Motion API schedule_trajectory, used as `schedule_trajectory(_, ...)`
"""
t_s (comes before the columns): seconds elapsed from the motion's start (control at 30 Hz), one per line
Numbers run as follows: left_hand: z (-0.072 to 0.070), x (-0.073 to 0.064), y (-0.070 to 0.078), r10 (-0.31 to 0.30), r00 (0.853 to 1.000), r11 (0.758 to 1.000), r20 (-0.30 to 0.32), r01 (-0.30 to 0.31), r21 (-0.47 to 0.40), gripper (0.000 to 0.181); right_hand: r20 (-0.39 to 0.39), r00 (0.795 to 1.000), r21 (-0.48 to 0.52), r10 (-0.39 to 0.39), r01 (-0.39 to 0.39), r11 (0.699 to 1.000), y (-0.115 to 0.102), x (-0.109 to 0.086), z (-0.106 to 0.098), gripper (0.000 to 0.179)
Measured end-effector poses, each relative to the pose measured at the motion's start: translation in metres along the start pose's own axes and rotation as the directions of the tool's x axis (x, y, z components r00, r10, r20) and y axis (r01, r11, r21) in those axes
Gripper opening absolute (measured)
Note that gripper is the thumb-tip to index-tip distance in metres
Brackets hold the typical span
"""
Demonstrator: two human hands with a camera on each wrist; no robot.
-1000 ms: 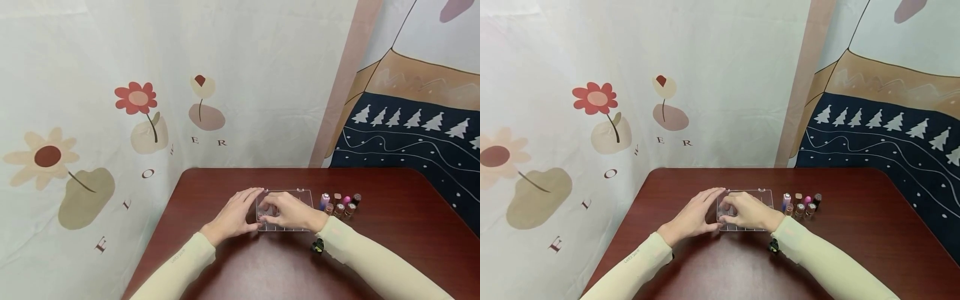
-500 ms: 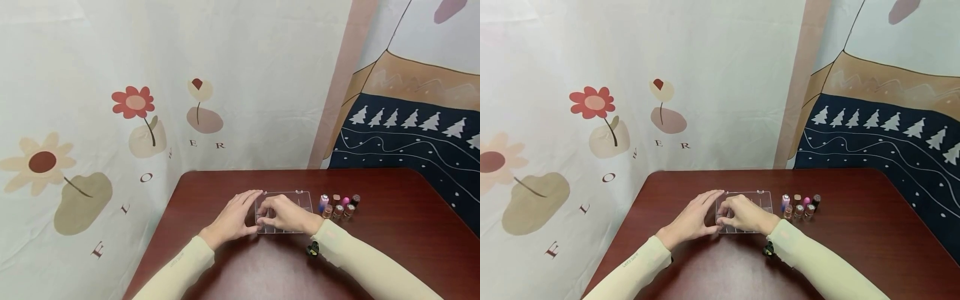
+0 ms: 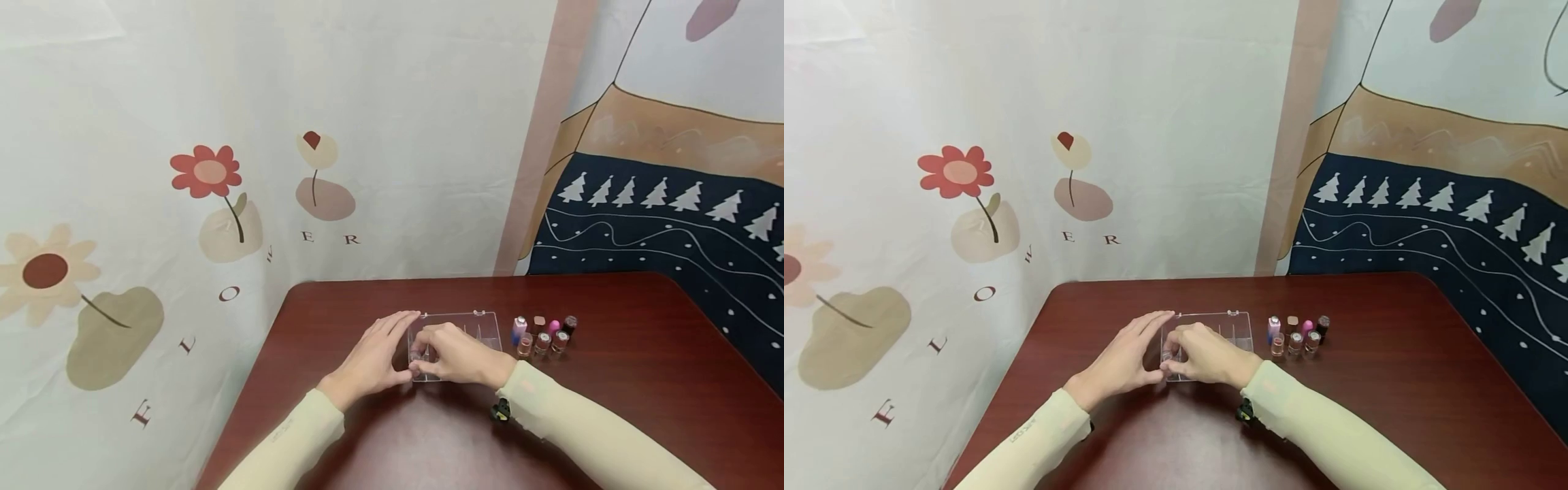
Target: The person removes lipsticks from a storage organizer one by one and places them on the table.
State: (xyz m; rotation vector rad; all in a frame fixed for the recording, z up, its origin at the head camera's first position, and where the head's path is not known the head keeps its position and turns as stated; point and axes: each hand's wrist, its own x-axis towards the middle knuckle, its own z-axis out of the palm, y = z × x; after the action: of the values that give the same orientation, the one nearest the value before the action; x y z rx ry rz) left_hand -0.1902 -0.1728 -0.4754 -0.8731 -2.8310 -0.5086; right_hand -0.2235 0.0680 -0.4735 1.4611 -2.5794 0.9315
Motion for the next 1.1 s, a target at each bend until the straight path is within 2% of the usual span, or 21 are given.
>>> schedule_trajectory(0.6, 0.0002, -0.0033, -0.0005, 0.014, 1.0, 1.0, -0.024, -0.014, 0.016, 0.11, -0.002, 1.0, 0.012, 0.009, -0.009, 1.0, -0.0028, 0.0007, -0.0021, 0.007)
schedule_trajectory(1.1, 0.0007, -0.003, -0.0001, 0.0, 1.0, 1.0, -0.016, 0.0, 0.006, 0.112, -0.07, 0.997, -0.021, -0.011, 0.01, 1.0, -0.0068, -0.0048, -0.008, 0.011)
